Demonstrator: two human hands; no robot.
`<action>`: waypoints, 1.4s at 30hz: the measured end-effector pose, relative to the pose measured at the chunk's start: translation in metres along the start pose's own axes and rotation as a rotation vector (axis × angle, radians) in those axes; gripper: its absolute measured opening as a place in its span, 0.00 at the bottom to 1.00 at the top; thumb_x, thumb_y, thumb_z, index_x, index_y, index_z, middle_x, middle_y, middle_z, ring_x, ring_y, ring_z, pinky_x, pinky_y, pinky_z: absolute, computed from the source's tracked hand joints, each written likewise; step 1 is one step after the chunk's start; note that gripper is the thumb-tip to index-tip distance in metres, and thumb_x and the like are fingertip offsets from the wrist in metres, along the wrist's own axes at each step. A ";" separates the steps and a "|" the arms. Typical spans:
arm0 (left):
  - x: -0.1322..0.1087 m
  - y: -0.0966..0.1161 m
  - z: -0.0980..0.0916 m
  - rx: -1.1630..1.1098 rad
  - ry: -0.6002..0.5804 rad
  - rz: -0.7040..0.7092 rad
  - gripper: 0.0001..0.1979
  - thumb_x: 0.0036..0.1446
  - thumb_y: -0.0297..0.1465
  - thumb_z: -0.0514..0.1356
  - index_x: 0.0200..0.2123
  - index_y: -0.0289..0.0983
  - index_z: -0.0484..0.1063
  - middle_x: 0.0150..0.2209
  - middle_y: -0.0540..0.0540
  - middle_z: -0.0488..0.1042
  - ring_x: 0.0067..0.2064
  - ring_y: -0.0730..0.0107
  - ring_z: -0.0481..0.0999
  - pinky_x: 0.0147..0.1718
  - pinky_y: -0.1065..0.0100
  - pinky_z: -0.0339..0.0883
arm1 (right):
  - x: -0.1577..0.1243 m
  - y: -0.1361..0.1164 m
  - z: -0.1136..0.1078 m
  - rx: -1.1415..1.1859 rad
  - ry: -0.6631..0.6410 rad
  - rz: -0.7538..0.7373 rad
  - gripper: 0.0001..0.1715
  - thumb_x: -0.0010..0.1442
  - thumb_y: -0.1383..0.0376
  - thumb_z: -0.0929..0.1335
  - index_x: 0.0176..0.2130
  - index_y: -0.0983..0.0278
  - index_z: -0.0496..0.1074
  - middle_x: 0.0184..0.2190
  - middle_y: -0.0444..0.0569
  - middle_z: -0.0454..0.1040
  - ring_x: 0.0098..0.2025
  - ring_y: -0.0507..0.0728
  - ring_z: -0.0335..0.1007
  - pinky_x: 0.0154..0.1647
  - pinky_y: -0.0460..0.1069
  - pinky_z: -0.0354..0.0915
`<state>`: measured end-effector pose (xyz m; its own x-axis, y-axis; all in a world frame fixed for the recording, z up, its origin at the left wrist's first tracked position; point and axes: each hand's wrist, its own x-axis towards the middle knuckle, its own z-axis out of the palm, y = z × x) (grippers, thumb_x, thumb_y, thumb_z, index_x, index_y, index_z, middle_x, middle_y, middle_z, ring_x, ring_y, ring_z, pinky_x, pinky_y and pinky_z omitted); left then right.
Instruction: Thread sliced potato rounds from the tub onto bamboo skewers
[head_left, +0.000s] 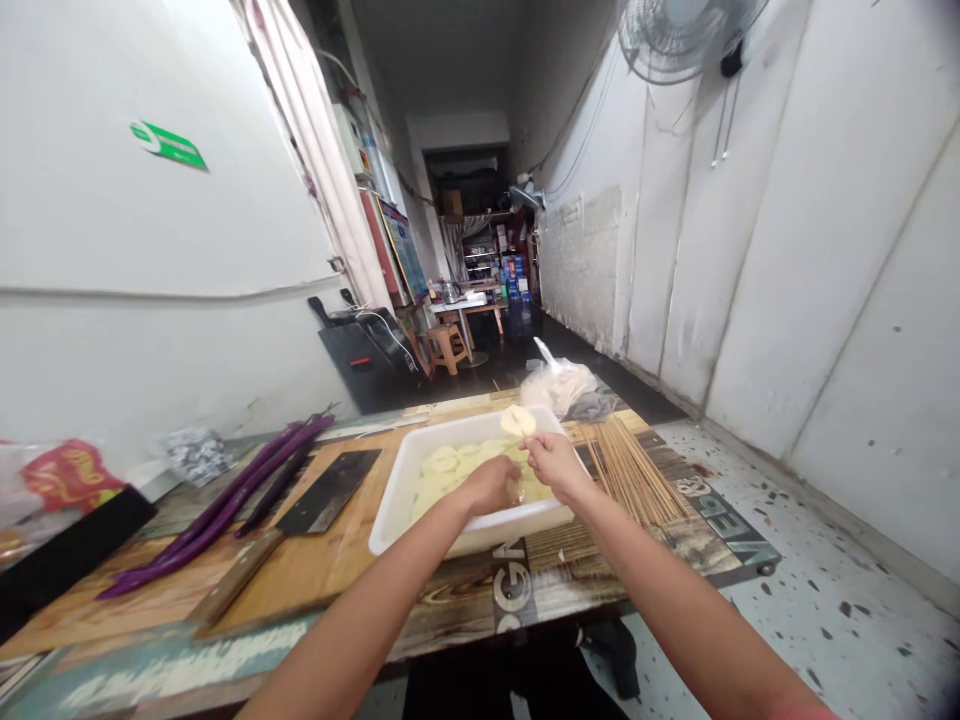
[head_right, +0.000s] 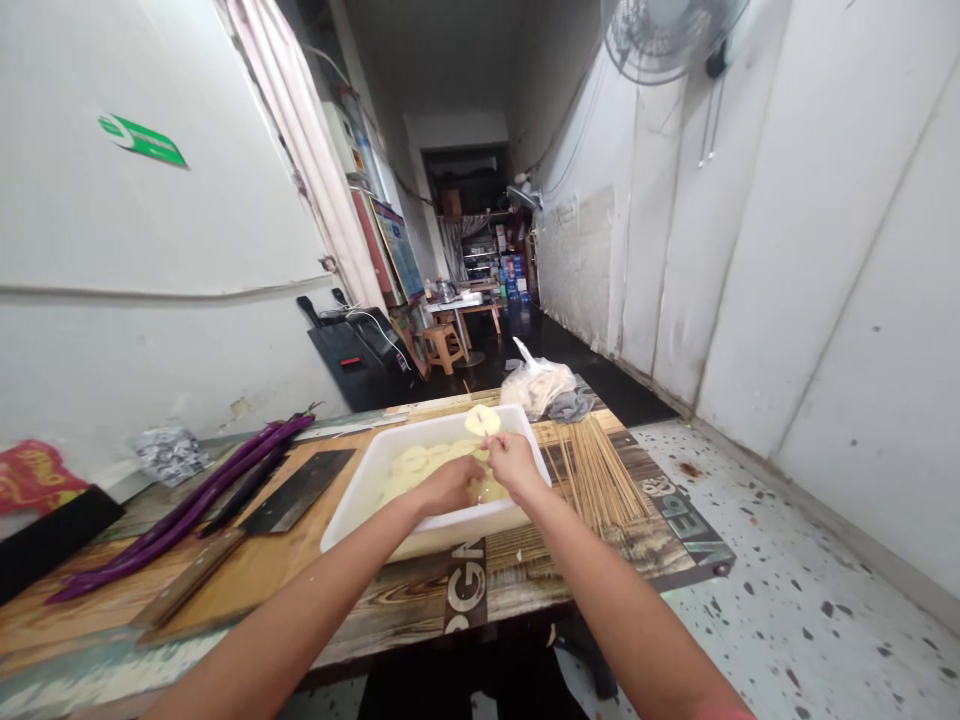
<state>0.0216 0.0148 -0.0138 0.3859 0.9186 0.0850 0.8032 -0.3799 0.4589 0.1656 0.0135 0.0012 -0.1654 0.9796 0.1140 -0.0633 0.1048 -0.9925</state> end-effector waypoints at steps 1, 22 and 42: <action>-0.002 -0.001 -0.003 -0.078 0.022 -0.037 0.07 0.36 0.32 0.65 0.22 0.36 0.72 0.26 0.47 0.72 0.32 0.64 0.71 0.32 0.69 0.62 | 0.000 -0.001 0.000 0.005 0.002 0.007 0.10 0.50 0.63 0.60 0.28 0.67 0.66 0.12 0.35 0.55 0.12 0.44 0.42 0.14 0.42 0.41; -0.010 -0.050 -0.052 -1.457 1.217 -0.643 0.10 0.43 0.26 0.65 0.30 0.33 0.67 0.23 0.51 0.70 0.22 0.80 0.70 0.22 0.77 0.60 | -0.014 -0.016 -0.004 -0.277 -0.439 0.039 0.13 0.50 0.61 0.62 0.30 0.67 0.70 0.08 0.33 0.50 0.12 0.45 0.39 0.14 0.43 0.37; -0.006 -0.043 -0.050 -1.277 1.283 -0.488 0.07 0.43 0.27 0.65 0.28 0.32 0.71 0.25 0.51 0.72 0.23 0.82 0.69 0.28 0.76 0.63 | -0.007 -0.009 -0.005 -0.309 -0.481 0.019 0.13 0.50 0.63 0.61 0.30 0.68 0.71 0.10 0.33 0.47 0.13 0.45 0.38 0.15 0.43 0.38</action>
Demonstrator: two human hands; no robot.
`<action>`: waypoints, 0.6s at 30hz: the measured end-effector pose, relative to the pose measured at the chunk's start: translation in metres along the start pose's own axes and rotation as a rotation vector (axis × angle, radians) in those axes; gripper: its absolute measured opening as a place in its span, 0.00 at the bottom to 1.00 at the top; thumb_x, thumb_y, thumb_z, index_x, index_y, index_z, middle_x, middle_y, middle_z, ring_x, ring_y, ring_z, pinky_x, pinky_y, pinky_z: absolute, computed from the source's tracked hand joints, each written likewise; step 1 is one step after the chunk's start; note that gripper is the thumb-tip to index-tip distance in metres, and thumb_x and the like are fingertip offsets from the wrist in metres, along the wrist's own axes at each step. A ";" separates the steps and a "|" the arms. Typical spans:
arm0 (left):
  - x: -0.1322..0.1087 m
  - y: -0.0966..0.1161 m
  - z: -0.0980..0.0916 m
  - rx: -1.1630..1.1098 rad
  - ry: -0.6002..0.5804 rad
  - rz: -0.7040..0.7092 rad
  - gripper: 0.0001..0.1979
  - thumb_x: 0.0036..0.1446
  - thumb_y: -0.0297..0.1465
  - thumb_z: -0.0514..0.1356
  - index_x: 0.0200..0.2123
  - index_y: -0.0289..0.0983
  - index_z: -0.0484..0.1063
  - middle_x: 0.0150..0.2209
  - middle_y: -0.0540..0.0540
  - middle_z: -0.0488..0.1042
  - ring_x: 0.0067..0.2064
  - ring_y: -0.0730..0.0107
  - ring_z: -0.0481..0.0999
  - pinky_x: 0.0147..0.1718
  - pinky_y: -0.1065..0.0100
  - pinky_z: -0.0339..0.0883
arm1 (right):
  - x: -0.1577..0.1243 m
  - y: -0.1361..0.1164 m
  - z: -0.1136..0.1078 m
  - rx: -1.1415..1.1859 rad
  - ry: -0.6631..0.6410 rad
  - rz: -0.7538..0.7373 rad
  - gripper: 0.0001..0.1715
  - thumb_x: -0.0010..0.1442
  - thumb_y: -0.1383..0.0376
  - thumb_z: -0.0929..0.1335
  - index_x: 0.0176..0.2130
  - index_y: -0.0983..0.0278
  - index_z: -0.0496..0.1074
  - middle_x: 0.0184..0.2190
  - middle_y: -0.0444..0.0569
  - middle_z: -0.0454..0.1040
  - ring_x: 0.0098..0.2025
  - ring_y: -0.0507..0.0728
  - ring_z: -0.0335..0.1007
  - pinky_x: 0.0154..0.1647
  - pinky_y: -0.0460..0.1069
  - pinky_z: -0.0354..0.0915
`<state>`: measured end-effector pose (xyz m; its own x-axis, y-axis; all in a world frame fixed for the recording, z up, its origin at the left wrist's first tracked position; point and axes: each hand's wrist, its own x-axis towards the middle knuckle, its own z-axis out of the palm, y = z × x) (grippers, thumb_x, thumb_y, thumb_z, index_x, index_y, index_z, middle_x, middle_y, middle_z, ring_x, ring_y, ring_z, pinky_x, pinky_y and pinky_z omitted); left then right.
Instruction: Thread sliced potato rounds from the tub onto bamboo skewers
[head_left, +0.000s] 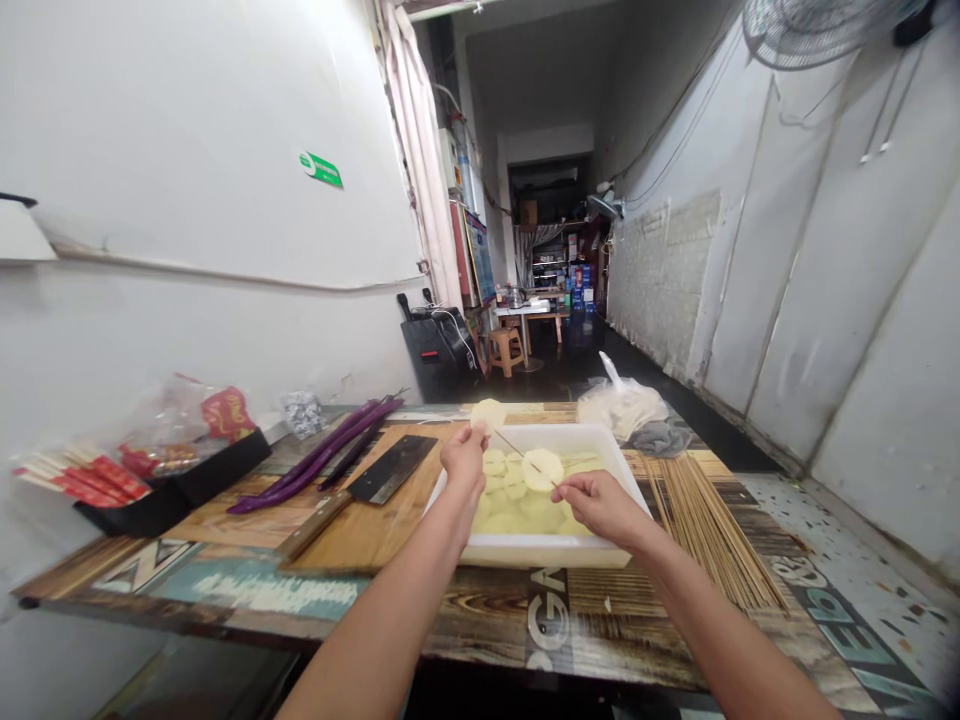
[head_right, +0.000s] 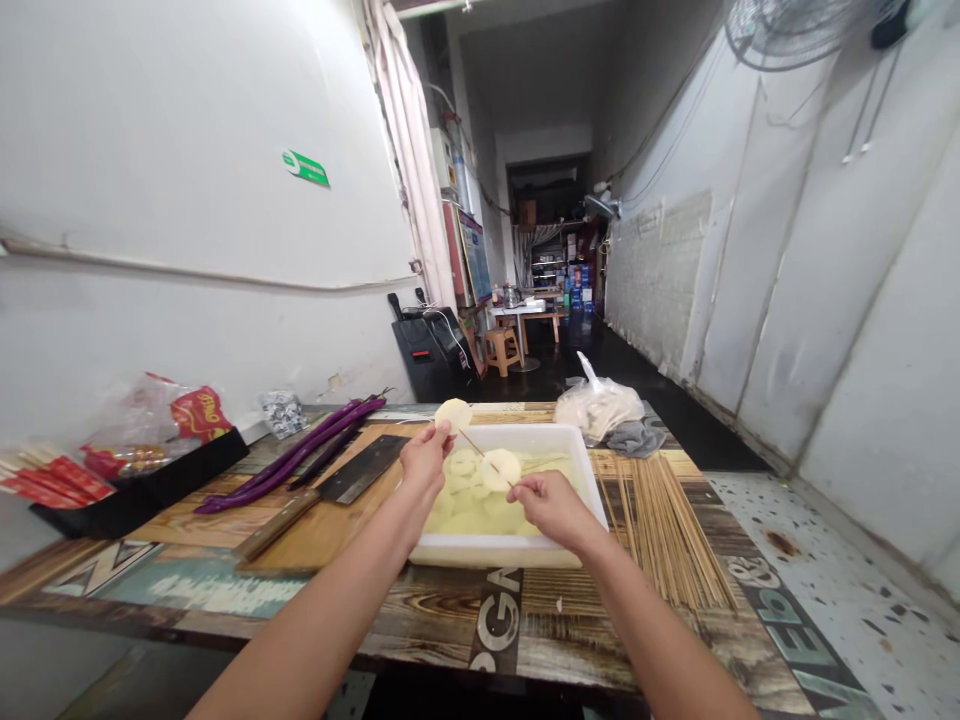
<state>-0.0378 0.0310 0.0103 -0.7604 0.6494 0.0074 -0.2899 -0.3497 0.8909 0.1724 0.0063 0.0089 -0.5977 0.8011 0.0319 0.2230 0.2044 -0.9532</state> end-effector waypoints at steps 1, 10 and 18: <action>0.000 0.000 0.000 0.002 -0.006 0.005 0.07 0.43 0.28 0.64 0.28 0.32 0.71 0.26 0.51 0.72 0.24 0.82 0.69 0.28 0.76 0.63 | 0.000 0.001 0.000 0.015 -0.004 -0.001 0.13 0.51 0.63 0.61 0.30 0.67 0.70 0.10 0.33 0.47 0.13 0.45 0.37 0.15 0.43 0.38; 0.003 -0.004 -0.003 0.013 -0.034 -0.012 0.10 0.42 0.31 0.64 0.29 0.33 0.70 0.26 0.50 0.72 0.24 0.80 0.70 0.26 0.75 0.63 | 0.000 0.001 0.000 0.075 0.031 0.007 0.13 0.50 0.62 0.61 0.29 0.68 0.71 0.10 0.33 0.49 0.13 0.45 0.38 0.15 0.42 0.39; -0.001 -0.006 -0.002 0.062 -0.077 0.021 0.08 0.43 0.30 0.64 0.27 0.33 0.70 0.25 0.50 0.71 0.25 0.80 0.70 0.27 0.76 0.63 | -0.003 -0.003 0.000 0.085 0.071 0.011 0.12 0.50 0.64 0.61 0.28 0.67 0.70 0.10 0.33 0.48 0.13 0.45 0.38 0.15 0.42 0.39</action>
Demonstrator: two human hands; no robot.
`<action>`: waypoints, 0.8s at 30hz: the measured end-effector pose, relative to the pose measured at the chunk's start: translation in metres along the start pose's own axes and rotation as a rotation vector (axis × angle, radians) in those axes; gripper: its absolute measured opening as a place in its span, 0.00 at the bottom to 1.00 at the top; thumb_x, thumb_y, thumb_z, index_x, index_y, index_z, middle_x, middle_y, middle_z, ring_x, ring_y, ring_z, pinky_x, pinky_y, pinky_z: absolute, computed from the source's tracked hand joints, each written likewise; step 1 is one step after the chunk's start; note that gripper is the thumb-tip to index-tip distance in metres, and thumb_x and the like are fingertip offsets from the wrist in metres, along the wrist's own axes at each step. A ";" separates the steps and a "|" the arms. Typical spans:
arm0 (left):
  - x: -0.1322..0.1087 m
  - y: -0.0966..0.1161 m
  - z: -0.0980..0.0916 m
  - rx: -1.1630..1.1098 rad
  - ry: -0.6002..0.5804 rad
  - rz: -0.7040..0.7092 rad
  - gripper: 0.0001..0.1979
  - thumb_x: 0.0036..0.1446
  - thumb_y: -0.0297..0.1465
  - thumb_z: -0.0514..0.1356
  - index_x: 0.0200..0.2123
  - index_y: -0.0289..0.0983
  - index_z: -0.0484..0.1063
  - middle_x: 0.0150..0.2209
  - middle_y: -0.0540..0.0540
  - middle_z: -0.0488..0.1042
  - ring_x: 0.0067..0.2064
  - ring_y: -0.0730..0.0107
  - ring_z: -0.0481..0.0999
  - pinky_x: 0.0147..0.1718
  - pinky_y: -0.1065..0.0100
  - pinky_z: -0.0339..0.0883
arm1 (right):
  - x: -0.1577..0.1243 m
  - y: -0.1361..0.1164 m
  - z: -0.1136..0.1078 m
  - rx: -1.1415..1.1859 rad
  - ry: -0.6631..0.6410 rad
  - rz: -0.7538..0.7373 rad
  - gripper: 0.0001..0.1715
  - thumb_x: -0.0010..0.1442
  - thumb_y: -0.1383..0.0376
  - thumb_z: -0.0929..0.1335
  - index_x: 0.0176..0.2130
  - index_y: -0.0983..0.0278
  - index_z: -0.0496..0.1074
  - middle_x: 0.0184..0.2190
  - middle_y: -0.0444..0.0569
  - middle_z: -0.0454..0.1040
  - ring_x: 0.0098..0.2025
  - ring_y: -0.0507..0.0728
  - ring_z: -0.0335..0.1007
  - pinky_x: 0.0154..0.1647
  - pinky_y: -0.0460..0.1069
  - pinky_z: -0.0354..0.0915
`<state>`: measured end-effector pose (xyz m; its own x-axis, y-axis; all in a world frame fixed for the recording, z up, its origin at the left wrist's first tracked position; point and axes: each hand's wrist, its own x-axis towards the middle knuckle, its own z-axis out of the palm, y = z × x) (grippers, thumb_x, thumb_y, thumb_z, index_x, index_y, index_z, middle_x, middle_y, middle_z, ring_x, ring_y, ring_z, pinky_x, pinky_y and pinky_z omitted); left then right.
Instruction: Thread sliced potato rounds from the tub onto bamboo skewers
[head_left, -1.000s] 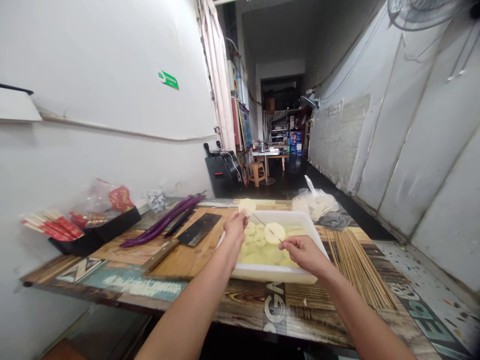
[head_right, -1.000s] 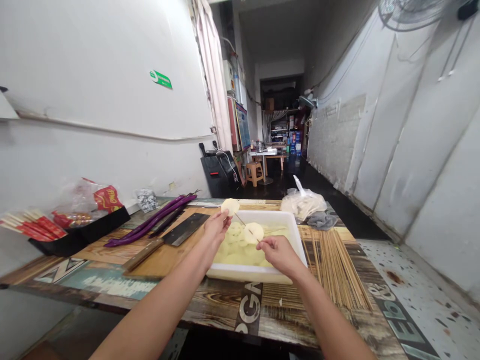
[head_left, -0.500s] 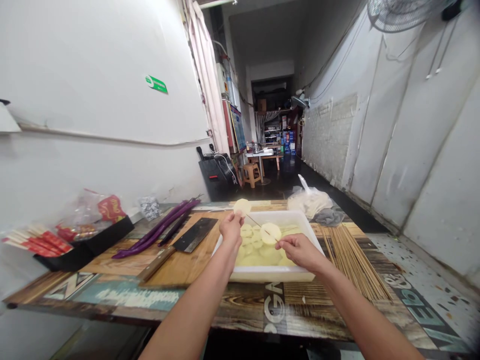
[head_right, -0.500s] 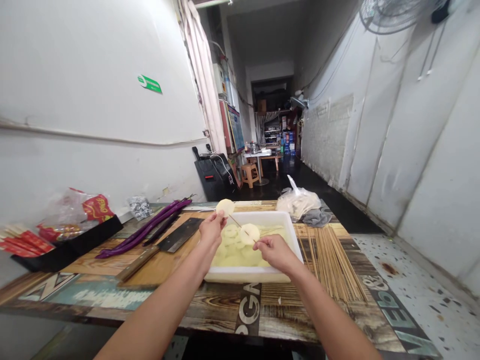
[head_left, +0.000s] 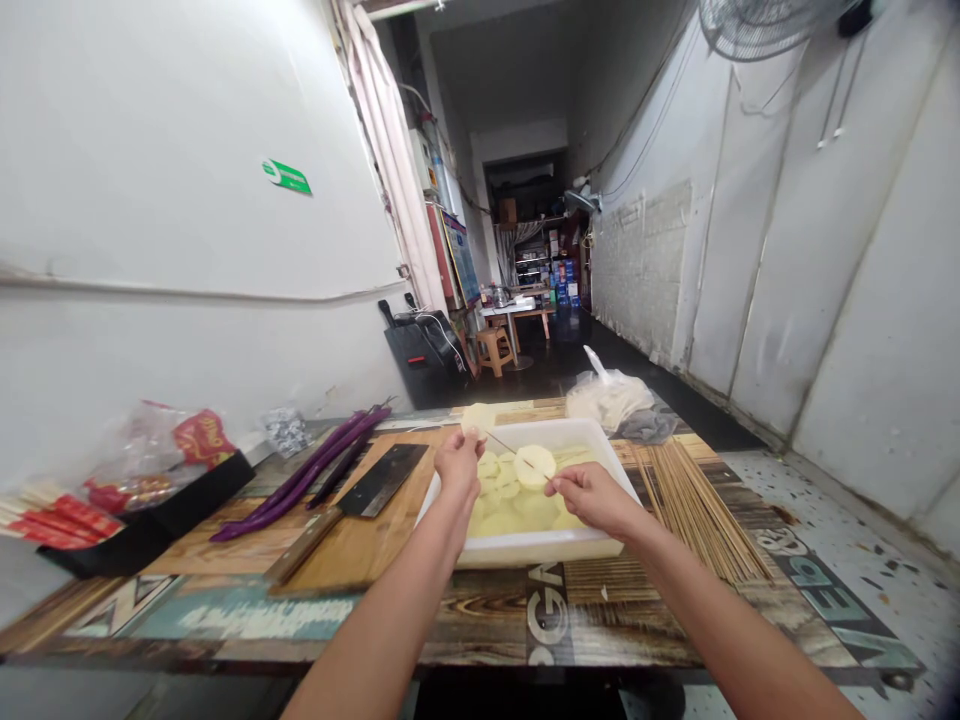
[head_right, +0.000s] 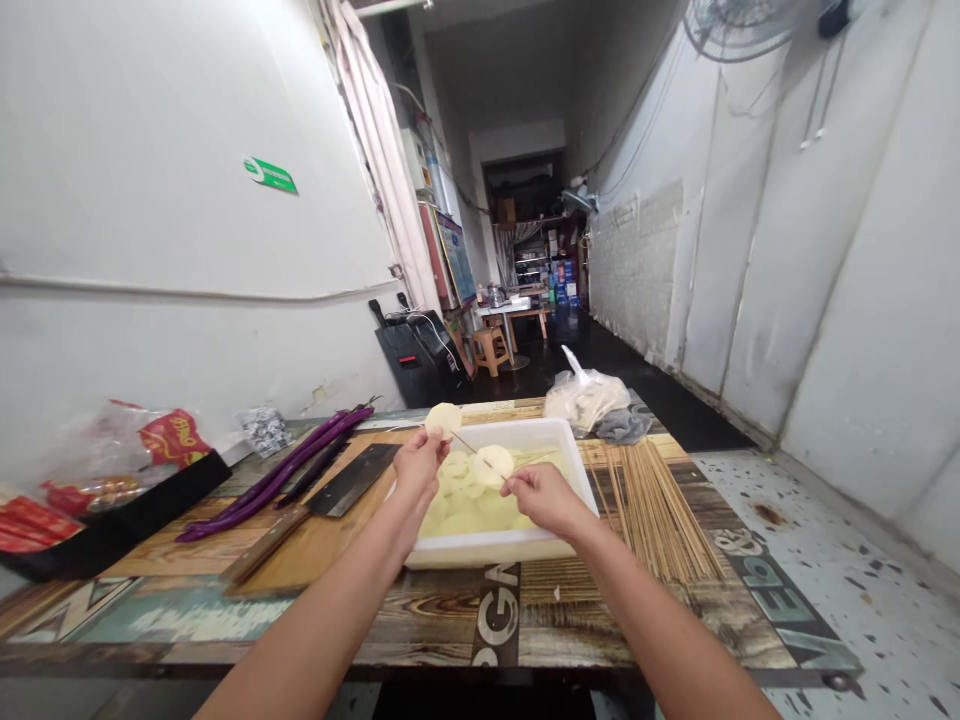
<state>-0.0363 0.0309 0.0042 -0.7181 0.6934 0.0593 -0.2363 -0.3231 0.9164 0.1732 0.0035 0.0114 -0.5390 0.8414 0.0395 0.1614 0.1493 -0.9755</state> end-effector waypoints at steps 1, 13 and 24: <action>0.000 0.000 0.000 0.018 -0.004 0.004 0.09 0.42 0.31 0.64 0.26 0.33 0.69 0.25 0.50 0.71 0.25 0.80 0.70 0.27 0.75 0.63 | 0.000 -0.001 0.000 0.002 0.003 -0.002 0.12 0.50 0.64 0.61 0.28 0.67 0.70 0.10 0.33 0.48 0.13 0.45 0.38 0.15 0.42 0.39; -0.007 -0.003 0.005 0.026 -0.118 -0.056 0.08 0.41 0.29 0.65 0.24 0.33 0.68 0.24 0.49 0.71 0.25 0.78 0.71 0.30 0.72 0.65 | 0.001 -0.002 0.002 0.107 -0.020 0.054 0.12 0.50 0.61 0.61 0.28 0.66 0.69 0.09 0.33 0.48 0.12 0.45 0.36 0.14 0.43 0.36; -0.010 0.001 0.004 0.045 -0.020 -0.097 0.07 0.41 0.26 0.64 0.28 0.32 0.72 0.26 0.48 0.73 0.26 0.77 0.71 0.27 0.73 0.66 | 0.002 0.008 0.005 -0.248 0.118 -0.287 0.15 0.52 0.62 0.63 0.19 0.66 0.70 0.16 0.42 0.61 0.20 0.49 0.53 0.21 0.44 0.48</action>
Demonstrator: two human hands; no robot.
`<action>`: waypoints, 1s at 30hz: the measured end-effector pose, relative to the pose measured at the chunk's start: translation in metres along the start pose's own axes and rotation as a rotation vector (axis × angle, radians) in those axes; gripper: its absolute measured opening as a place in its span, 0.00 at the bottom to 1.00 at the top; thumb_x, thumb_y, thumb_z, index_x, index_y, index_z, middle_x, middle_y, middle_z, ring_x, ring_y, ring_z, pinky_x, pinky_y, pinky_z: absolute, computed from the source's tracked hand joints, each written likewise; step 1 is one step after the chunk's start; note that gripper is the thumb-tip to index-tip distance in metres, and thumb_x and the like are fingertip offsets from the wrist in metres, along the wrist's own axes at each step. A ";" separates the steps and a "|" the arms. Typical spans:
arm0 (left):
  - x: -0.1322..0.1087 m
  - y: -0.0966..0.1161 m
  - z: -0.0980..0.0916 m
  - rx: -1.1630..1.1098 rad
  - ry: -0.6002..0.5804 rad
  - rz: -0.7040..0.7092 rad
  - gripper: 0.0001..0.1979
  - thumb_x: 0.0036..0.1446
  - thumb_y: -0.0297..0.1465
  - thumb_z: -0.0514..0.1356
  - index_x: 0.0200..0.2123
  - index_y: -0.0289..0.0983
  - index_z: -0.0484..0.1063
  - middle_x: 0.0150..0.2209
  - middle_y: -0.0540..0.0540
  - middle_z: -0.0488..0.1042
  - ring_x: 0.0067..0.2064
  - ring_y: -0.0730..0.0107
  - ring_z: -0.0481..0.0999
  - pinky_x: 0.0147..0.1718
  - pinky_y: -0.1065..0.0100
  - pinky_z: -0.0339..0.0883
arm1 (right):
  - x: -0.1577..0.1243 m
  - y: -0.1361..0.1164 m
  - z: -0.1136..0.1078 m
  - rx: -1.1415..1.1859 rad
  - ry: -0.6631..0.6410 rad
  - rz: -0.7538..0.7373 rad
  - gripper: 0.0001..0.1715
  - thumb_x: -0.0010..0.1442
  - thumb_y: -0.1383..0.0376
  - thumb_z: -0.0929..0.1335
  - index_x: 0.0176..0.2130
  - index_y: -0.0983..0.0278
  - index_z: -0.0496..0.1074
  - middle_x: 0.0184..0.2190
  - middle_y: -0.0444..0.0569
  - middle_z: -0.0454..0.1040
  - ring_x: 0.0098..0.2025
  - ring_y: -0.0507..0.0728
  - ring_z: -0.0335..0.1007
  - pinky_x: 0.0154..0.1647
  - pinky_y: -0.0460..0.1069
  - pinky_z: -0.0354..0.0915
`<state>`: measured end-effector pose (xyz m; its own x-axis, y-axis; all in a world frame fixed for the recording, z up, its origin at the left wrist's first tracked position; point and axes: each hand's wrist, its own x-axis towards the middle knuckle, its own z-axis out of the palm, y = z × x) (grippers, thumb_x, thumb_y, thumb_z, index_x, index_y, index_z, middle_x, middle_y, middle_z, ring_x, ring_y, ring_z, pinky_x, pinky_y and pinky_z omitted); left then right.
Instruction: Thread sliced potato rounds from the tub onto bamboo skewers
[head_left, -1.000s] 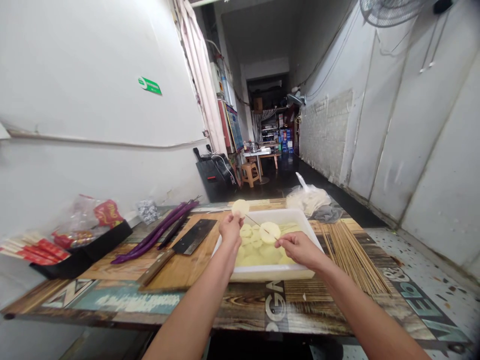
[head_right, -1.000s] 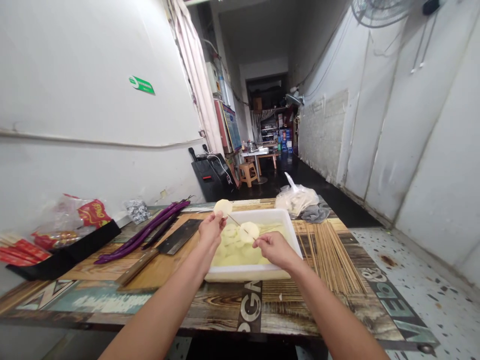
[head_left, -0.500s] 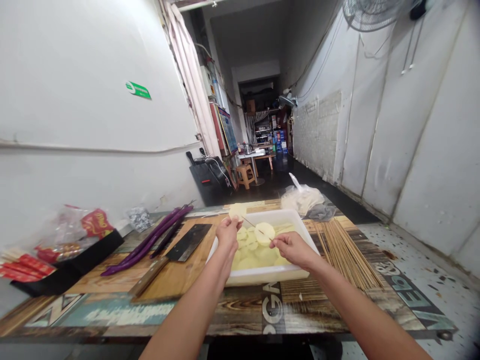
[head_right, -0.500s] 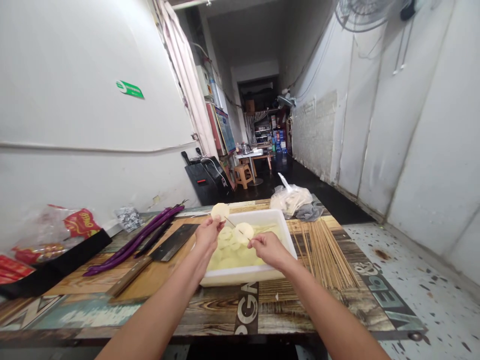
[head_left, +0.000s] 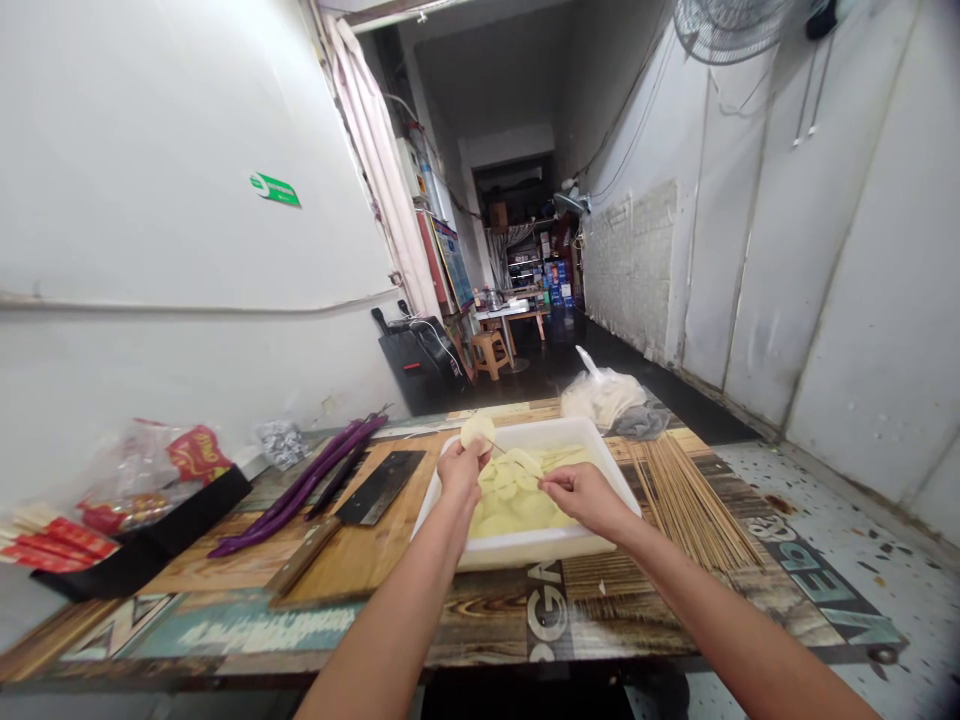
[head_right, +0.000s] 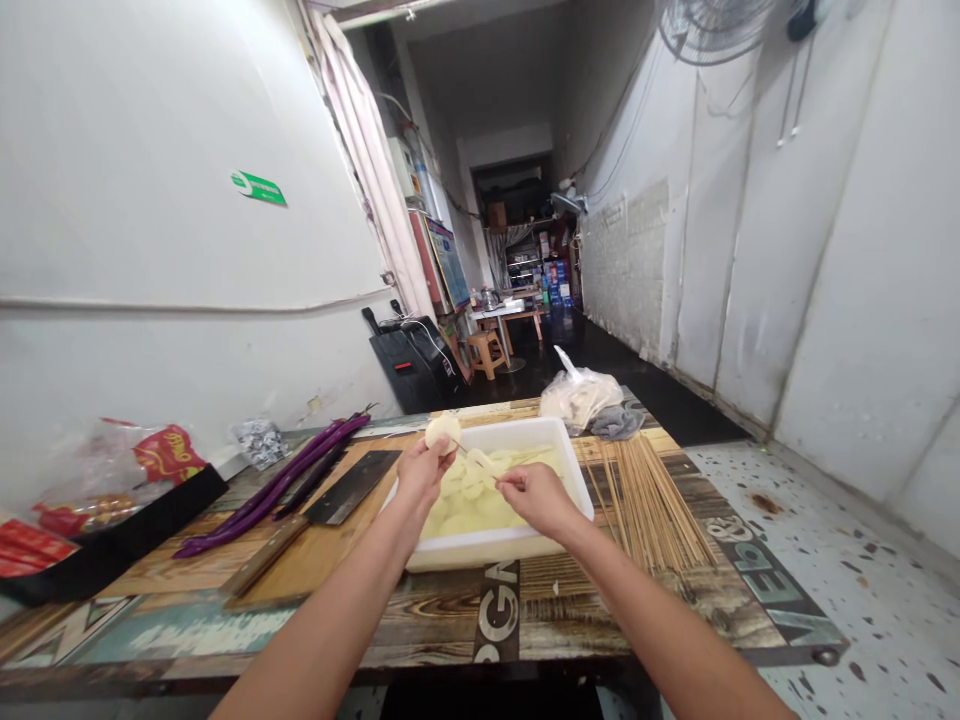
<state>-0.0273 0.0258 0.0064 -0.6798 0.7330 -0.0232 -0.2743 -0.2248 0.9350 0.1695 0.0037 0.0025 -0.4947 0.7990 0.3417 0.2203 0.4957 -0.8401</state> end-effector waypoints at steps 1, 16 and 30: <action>0.001 0.000 -0.001 0.039 0.018 0.028 0.07 0.41 0.26 0.64 0.28 0.32 0.72 0.27 0.48 0.73 0.25 0.77 0.70 0.27 0.74 0.66 | 0.000 0.000 0.000 -0.038 0.011 -0.037 0.15 0.52 0.63 0.62 0.20 0.66 0.70 0.17 0.43 0.63 0.22 0.49 0.55 0.22 0.44 0.49; -0.008 0.013 0.005 -0.151 -0.009 -0.028 0.05 0.48 0.17 0.60 0.27 0.30 0.72 0.29 0.46 0.73 0.25 0.80 0.71 0.24 0.78 0.67 | 0.010 0.002 -0.035 0.806 -0.466 0.473 0.09 0.54 0.63 0.62 0.34 0.67 0.66 0.11 0.30 0.46 0.11 0.44 0.31 0.11 0.42 0.36; -0.003 0.002 0.003 0.058 -0.002 -0.024 0.05 0.41 0.20 0.65 0.26 0.31 0.73 0.25 0.48 0.72 0.22 0.79 0.69 0.23 0.75 0.65 | -0.013 -0.011 -0.044 -0.903 -0.161 -0.275 0.11 0.56 0.72 0.60 0.33 0.68 0.71 0.24 0.53 0.73 0.25 0.53 0.64 0.23 0.46 0.49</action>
<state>-0.0239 0.0255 0.0096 -0.6719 0.7393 -0.0454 -0.2509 -0.1696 0.9530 0.2107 0.0033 0.0259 -0.7204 0.5928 0.3600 0.6112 0.7880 -0.0745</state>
